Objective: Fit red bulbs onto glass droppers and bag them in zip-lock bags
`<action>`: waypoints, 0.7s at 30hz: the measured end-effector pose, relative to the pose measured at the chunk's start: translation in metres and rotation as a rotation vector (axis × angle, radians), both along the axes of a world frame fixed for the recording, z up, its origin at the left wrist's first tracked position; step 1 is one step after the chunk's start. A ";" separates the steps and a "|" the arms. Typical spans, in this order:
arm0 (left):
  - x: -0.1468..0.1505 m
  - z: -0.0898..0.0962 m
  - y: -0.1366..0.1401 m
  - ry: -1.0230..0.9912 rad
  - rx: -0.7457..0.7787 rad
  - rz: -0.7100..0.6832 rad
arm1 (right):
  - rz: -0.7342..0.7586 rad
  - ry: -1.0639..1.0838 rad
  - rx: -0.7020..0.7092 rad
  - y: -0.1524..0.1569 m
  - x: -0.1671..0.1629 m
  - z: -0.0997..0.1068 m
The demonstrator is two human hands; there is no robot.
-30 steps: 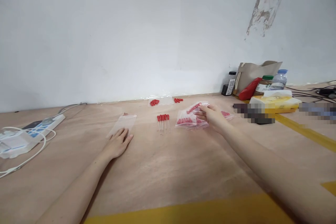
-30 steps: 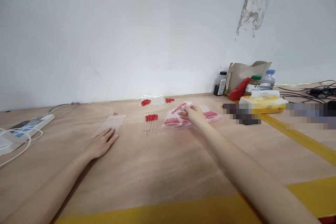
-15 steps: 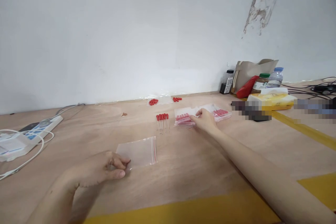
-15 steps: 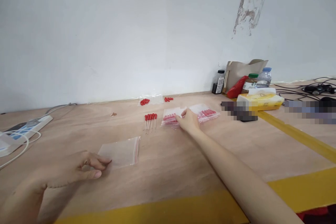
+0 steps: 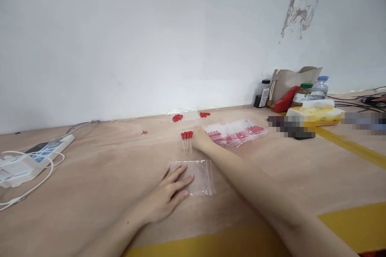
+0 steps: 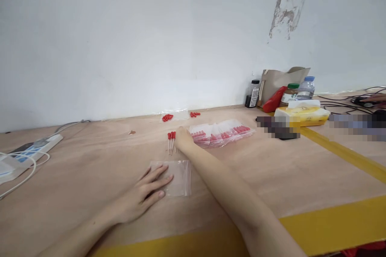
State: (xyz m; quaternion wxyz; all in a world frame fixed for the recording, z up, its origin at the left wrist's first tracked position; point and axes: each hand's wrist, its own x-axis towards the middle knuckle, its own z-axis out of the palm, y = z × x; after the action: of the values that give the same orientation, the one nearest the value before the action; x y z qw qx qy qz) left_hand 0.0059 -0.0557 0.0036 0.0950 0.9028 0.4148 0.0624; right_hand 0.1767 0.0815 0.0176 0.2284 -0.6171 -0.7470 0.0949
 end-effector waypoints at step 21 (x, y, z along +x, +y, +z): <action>-0.007 0.002 0.009 -0.117 -0.021 0.008 | 0.055 1.027 -0.054 -0.073 0.106 -0.017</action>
State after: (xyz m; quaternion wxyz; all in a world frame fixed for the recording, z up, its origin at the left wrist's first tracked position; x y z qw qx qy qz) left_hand -0.0009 -0.0466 0.0060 0.1285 0.8949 0.4126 0.1113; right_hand 0.2828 0.0085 0.0010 0.5470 -0.4766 -0.5519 0.4111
